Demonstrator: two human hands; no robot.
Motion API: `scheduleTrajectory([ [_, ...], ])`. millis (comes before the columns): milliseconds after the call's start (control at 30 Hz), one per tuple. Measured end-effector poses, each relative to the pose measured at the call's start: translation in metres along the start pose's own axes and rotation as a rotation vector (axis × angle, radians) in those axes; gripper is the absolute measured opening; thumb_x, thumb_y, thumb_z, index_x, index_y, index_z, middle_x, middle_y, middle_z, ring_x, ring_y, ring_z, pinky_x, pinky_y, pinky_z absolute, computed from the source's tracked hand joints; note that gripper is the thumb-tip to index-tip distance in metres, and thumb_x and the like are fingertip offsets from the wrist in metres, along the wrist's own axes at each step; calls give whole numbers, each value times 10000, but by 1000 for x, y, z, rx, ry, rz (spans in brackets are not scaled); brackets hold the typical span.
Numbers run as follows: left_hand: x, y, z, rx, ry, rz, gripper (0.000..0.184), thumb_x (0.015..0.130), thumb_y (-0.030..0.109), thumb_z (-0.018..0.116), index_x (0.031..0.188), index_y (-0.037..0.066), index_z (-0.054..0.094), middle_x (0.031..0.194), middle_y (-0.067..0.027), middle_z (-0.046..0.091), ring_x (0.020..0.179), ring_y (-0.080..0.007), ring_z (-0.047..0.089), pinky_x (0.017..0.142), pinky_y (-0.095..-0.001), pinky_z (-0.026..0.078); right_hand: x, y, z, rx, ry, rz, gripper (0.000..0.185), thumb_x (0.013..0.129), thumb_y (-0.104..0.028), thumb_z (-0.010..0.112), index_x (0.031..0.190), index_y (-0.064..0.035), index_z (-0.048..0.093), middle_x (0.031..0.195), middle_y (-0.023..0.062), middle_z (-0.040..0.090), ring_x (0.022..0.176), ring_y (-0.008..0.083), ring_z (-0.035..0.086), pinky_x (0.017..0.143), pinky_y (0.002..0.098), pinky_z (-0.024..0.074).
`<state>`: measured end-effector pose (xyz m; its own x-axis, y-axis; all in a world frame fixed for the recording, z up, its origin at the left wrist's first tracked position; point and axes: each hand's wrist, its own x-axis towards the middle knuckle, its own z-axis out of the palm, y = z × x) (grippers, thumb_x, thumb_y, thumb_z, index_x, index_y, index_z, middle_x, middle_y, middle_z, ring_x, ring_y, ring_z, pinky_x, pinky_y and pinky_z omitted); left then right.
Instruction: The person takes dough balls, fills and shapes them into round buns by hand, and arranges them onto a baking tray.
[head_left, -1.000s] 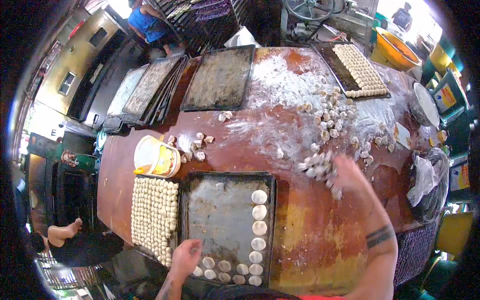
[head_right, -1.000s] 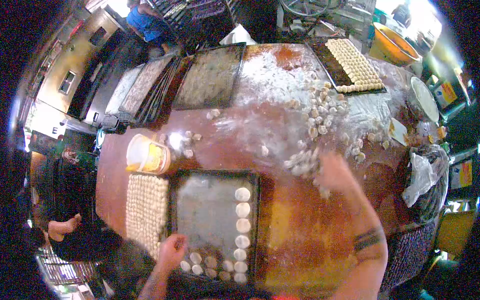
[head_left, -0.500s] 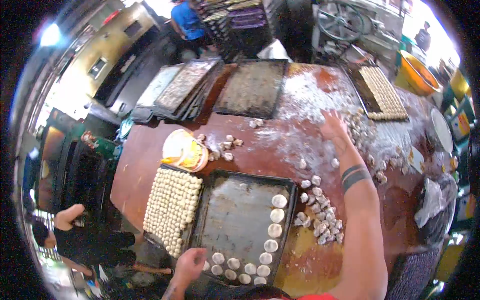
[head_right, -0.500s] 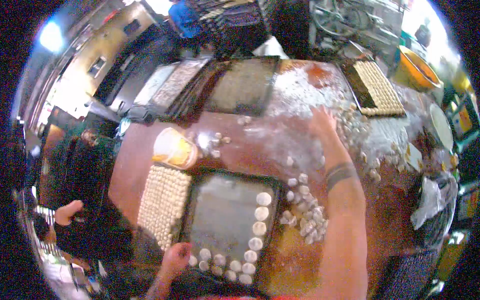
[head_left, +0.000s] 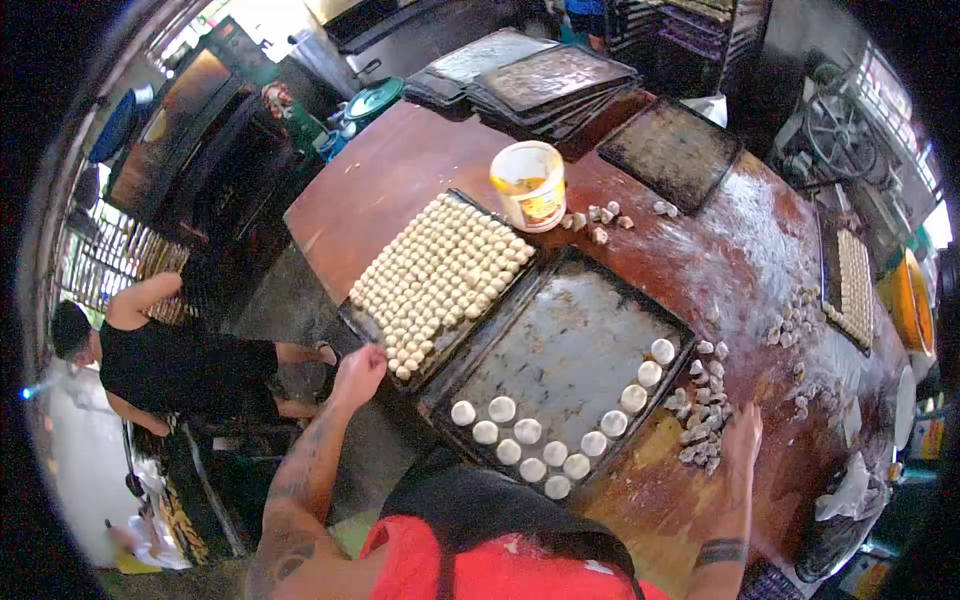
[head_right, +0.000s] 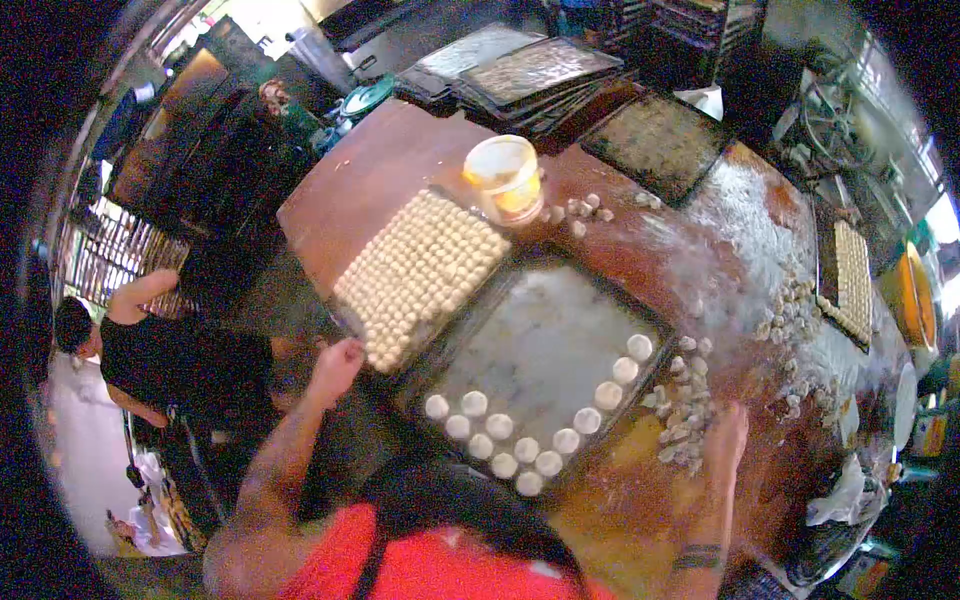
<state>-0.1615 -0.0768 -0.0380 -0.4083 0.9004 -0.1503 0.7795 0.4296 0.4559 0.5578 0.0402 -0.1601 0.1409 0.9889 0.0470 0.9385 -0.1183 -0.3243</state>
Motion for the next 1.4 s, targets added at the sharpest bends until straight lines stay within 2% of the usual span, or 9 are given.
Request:
scheduleTrajectory([
  [200,51,17,28,131,-73,193,184,832,137,670,977,26,687,902,-129,720,869,-319,699,763,-446,551,-87,-68,-81,1152,366,387,218,881,-106,661,1074,-25,602,1044,123,616,951,235,612,751,343,503],
  [500,65,14,60,433,-103,585,144,826,160,638,870,37,699,857,-182,666,769,-353,668,730,-459,558,-191,-162,-44,639,220,330,198,896,-166,652,1053,-46,641,959,148,667,887,252,653,758,391,530],
  [567,68,23,67,69,28,609,169,813,174,670,877,26,720,876,-190,695,799,-329,687,748,-435,562,-178,-212,-25,547,80,224,196,900,-179,650,1049,-51,650,941,154,679,873,255,662,760,401,536],
  [633,52,72,52,-409,-105,235,246,795,187,724,938,-13,736,926,-167,737,819,-268,703,748,-377,557,-159,-261,-8,597,21,128,197,903,-192,648,1044,-55,659,922,160,690,859,259,671,762,412,542],
  [700,56,89,79,-789,-301,241,258,801,172,769,983,-7,736,865,-99,742,749,-160,672,706,-324,545,-138,-310,2,759,17,47,194,900,-148,664,1057,-34,655,918,101,679,848,198,643,744,373,533],
  [900,23,134,62,-1246,-924,138,273,906,110,702,1154,2,664,1005,-51,703,840,-145,675,775,-277,569,-132,-448,-45,544,86,-303,188,869,-102,698,1025,-4,658,903,122,678,858,246,655,774,401,533],
  [1067,15,128,44,-1368,-944,60,323,937,138,688,1228,19,617,1091,-56,674,961,-115,652,896,-282,537,-133,-467,-33,337,231,-682,223,842,-88,711,1037,3,654,935,156,659,916,300,648,802,398,532],
  [1233,8,136,-13,-1013,-838,466,342,941,184,698,1213,-7,616,1132,-90,674,984,-148,655,892,-288,527,-131,-458,-52,634,53,-268,335,854,-90,737,1157,11,636,932,85,656,865,179,634,778,317,536],
  [1400,3,152,21,-1558,-979,204,299,908,216,723,1107,-3,684,1069,-100,713,952,-167,668,896,-294,529,-119,-443,-40,1146,-83,-26,251,930,-136,681,1130,3,621,932,38,653,773,116,607,705,278,514],
])
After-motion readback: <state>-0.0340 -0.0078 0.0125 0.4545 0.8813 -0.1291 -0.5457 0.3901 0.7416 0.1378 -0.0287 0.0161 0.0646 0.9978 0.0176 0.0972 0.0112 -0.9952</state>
